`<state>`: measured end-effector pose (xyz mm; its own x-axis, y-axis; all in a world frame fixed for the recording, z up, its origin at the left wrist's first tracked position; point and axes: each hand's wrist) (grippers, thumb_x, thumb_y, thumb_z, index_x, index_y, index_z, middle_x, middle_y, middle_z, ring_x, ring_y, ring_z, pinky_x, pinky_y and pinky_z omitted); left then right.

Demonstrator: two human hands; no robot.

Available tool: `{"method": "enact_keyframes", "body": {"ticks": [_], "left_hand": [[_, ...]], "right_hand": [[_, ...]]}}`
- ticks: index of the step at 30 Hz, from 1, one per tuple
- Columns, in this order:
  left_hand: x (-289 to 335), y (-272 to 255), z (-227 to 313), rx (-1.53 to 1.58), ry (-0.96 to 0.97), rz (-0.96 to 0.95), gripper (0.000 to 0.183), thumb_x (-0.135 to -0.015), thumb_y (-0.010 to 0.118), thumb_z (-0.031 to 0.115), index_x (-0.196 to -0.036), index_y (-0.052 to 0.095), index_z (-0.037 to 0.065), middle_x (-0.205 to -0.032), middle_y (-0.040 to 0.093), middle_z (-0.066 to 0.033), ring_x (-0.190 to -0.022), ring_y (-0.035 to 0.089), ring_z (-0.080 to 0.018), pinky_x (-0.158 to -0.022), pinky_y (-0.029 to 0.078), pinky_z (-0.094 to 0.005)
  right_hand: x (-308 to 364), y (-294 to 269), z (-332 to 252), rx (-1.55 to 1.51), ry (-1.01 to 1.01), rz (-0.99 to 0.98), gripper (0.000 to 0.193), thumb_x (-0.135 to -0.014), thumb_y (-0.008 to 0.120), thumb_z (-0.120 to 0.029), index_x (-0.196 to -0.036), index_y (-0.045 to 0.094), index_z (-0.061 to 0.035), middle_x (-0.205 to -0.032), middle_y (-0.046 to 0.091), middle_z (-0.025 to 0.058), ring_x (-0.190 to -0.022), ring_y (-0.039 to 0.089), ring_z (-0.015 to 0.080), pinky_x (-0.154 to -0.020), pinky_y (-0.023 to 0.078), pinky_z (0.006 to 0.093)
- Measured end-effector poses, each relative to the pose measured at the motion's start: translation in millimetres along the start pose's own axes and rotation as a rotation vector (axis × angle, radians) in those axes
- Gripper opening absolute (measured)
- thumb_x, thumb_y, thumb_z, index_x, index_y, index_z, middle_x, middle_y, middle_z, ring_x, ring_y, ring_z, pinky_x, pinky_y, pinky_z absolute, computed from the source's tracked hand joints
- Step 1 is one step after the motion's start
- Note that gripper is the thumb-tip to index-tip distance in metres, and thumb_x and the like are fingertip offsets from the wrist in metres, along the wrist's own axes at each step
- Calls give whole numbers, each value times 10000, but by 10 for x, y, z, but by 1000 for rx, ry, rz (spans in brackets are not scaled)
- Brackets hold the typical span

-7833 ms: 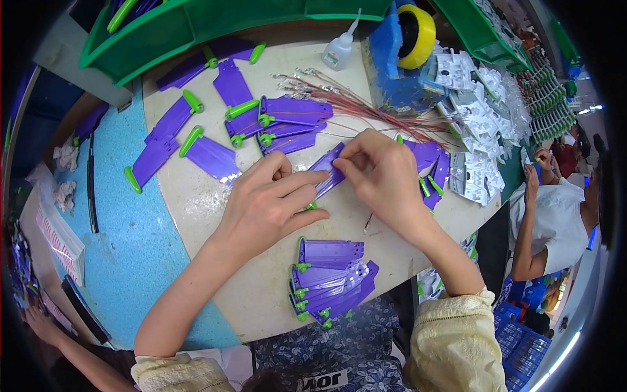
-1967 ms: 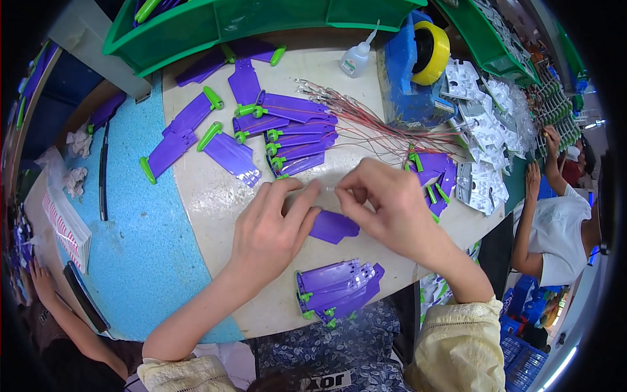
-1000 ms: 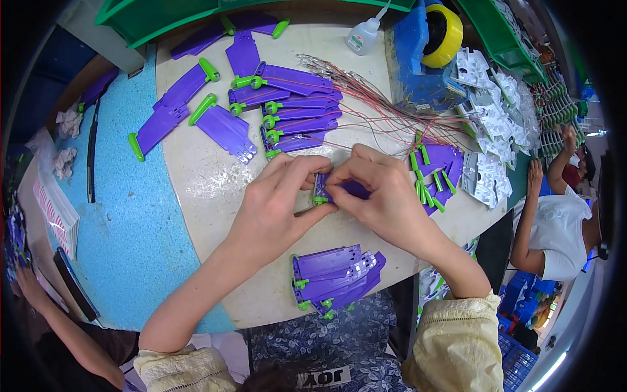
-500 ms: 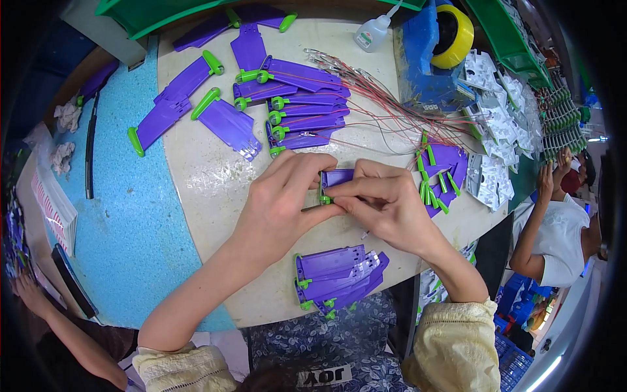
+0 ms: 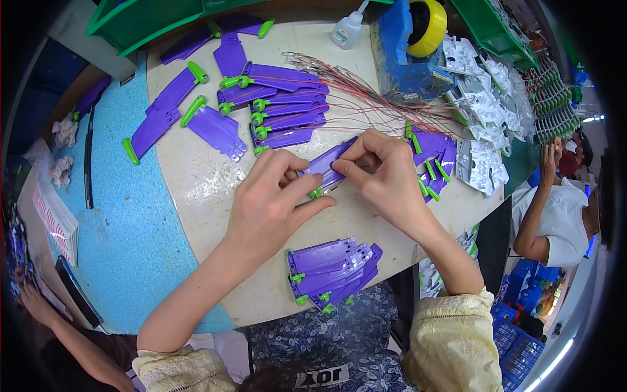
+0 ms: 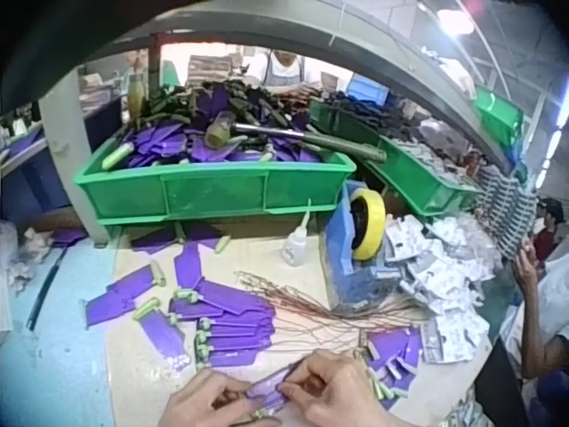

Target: The person assembles plastic toy wings by attaching tips and tapping them with a mallet, inserting wired lights into each piece, and applying glue along the wires from a squeeze bottle.

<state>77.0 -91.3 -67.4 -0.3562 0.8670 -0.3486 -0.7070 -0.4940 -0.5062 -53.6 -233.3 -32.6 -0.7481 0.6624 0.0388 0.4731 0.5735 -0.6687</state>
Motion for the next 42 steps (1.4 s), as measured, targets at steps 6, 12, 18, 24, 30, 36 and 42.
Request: {"method": "enact_keyframes", "body": {"ticks": [6,12,18,24,30,36,42], "left_hand": [[-213,-162,-178,-128,376,-214,278,-633,823,219,-776,642,63,-1004,659,-10,-855,570,-215,-704,531,-316],[-259,-196,-141,-176,393,-309,283,-667,807,203,-795,601,58,-1108,680,9,-849,556,-218,-705,527,-314],[-297,-174,-137,-105,403,-297,356,-645,840,214,-668,541,22,-1077,705,-24,-813,538,-230,-639,479,-313],[-297,-131,-147,-96,344,-281,397,-615,844,266,-654,532,24,-1102,717,-52,-821,537,-244,-662,474,-327],[-293,-158,-144,-125,356,-263,385,-657,842,215,-926,624,48,-1055,685,-33,-829,565,-232,-702,500,-336],[-293,-101,-115,-40,256,-211,649,-698,836,206,-1260,545,61,-970,681,-36,-858,585,-234,-735,519,-352],[-77,-56,-67,-181,285,-40,428,-713,822,142,-1083,644,20,-987,618,-103,-862,594,-252,-681,531,-344]], "right_hand": [[-38,-104,80,47,87,64,95,-732,750,-51,-750,679,10,-626,589,103,-533,547,209,-530,410,363],[-56,-412,122,271,-511,443,245,-814,706,29,-1057,673,9,-945,681,100,-826,641,205,-722,502,284],[-608,-1177,108,-50,300,280,356,-873,729,-318,-818,696,32,-667,590,11,-567,475,80,-508,352,260],[-337,-933,118,-639,386,334,183,-806,708,-153,-681,639,-38,-577,402,-67,-522,328,53,-514,256,248],[-277,-915,151,-482,413,125,154,-758,635,-78,-616,595,-35,-523,407,-53,-464,295,42,-475,214,242],[379,-234,-82,-669,156,-246,250,-950,648,-154,-1150,723,-24,-839,604,16,-711,488,59,-589,368,234],[300,27,62,-180,-66,-170,293,-891,647,-93,-1168,703,-19,-803,612,127,-509,515,193,-497,404,354]]}}
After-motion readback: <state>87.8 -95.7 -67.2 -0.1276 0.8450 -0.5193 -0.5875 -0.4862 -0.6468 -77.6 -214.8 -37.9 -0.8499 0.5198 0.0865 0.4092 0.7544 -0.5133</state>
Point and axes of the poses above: each hand's wrist, its own x-axis away from the middle knuckle, its own y-axis out of the palm, z = x × y
